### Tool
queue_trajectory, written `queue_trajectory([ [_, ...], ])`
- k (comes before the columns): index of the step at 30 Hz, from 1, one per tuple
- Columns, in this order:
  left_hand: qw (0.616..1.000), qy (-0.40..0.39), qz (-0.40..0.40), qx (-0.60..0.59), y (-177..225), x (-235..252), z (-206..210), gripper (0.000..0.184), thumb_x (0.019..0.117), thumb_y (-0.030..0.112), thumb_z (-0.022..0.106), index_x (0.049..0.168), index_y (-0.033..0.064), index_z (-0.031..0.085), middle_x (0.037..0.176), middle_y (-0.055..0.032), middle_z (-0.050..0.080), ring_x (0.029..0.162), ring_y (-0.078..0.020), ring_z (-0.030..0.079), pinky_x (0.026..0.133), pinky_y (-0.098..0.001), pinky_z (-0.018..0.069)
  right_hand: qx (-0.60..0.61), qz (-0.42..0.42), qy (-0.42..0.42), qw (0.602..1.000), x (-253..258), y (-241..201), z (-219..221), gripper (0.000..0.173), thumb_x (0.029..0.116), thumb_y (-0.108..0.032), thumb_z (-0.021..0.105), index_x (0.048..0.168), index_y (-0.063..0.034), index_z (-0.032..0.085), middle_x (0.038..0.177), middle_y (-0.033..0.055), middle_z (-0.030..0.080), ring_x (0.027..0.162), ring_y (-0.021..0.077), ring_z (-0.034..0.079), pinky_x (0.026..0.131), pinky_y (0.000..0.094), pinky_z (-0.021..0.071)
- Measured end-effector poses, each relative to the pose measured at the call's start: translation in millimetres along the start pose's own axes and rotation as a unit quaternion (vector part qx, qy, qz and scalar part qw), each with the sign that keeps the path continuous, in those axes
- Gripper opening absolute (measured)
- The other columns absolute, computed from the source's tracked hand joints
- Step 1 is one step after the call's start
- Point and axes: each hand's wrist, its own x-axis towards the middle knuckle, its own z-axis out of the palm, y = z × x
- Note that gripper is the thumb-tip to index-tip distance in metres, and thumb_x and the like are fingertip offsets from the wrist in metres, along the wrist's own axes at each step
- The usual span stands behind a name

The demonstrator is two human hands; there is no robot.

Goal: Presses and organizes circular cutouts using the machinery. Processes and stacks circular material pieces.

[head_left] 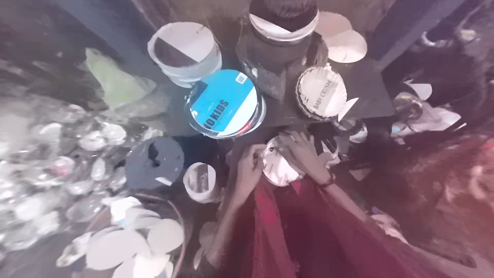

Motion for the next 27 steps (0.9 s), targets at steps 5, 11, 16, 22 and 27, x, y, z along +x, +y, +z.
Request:
queue_trajectory([
  [5, 1.0, 0.011, -0.002, -0.027, -7, -15, -7, 0.032, 0.1001, 0.007, 0.051, 0.129, -0.006, 0.058, 0.121, -0.019, 0.065, 0.105, -0.0193, 0.066, 0.091, -0.0333, 0.055, -0.015, 0.026, 0.043, 0.999, 15, 15, 7, 0.025, 0.0969, -0.016, 0.066, 0.117, -0.0036, 0.073, 0.123, 0.024, 0.066, 0.118, 0.0477, 0.059, 0.097, 0.0715, 0.0389],
  [11, 0.994, -0.041, 0.013, 0.096, 7, -21, -2, 0.028, 0.0962, 0.011, 0.06, 0.12, 0.0012, 0.071, 0.121, -0.0195, 0.068, 0.115, -0.0361, 0.061, 0.097, -0.0515, 0.049, 0.009, 0.115, 0.022, 0.993, -7, 8, -9, 0.035, 0.1013, -0.017, 0.059, 0.129, 0.003, 0.065, 0.128, 0.0289, 0.062, 0.121, 0.0498, 0.058, 0.098, 0.0673, 0.0435],
  [16, 0.961, -0.173, 0.084, 0.198, 17, -32, 38, 0.043, 0.1004, 0.028, 0.057, 0.138, 0.008, 0.063, 0.15, -0.0107, 0.053, 0.145, -0.0397, 0.039, 0.114, -0.0683, 0.0241, 0.024, 0.173, 0.027, 0.984, -8, 2, -13, 0.031, 0.1033, -0.011, 0.052, 0.124, 0.0074, 0.067, 0.126, 0.0305, 0.063, 0.12, 0.0477, 0.06, 0.103, 0.0599, 0.045],
  [22, 0.946, -0.186, 0.092, 0.248, 18, -44, 61, 0.068, 0.0981, 0.036, 0.061, 0.154, 0.0047, 0.041, 0.162, -0.015, 0.034, 0.151, -0.0443, 0.024, 0.111, -0.0786, 0.0113, 0.015, 0.154, 0.045, 0.987, -14, 4, -14, 0.032, 0.1012, -0.014, 0.054, 0.124, 0.0013, 0.071, 0.121, 0.0277, 0.067, 0.116, 0.0468, 0.062, 0.101, 0.0581, 0.0474],
  [27, 0.95, -0.114, 0.123, 0.264, 11, -50, 80, 0.073, 0.0947, 0.044, 0.062, 0.152, 0.0019, 0.045, 0.159, -0.0196, 0.038, 0.146, -0.0511, 0.031, 0.105, -0.0839, 0.0114, 0.009, 0.186, 0.019, 0.982, -19, -4, -18, 0.034, 0.1019, -0.014, 0.054, 0.128, 0.0032, 0.068, 0.129, 0.0283, 0.064, 0.122, 0.0471, 0.059, 0.105, 0.0567, 0.0456],
])
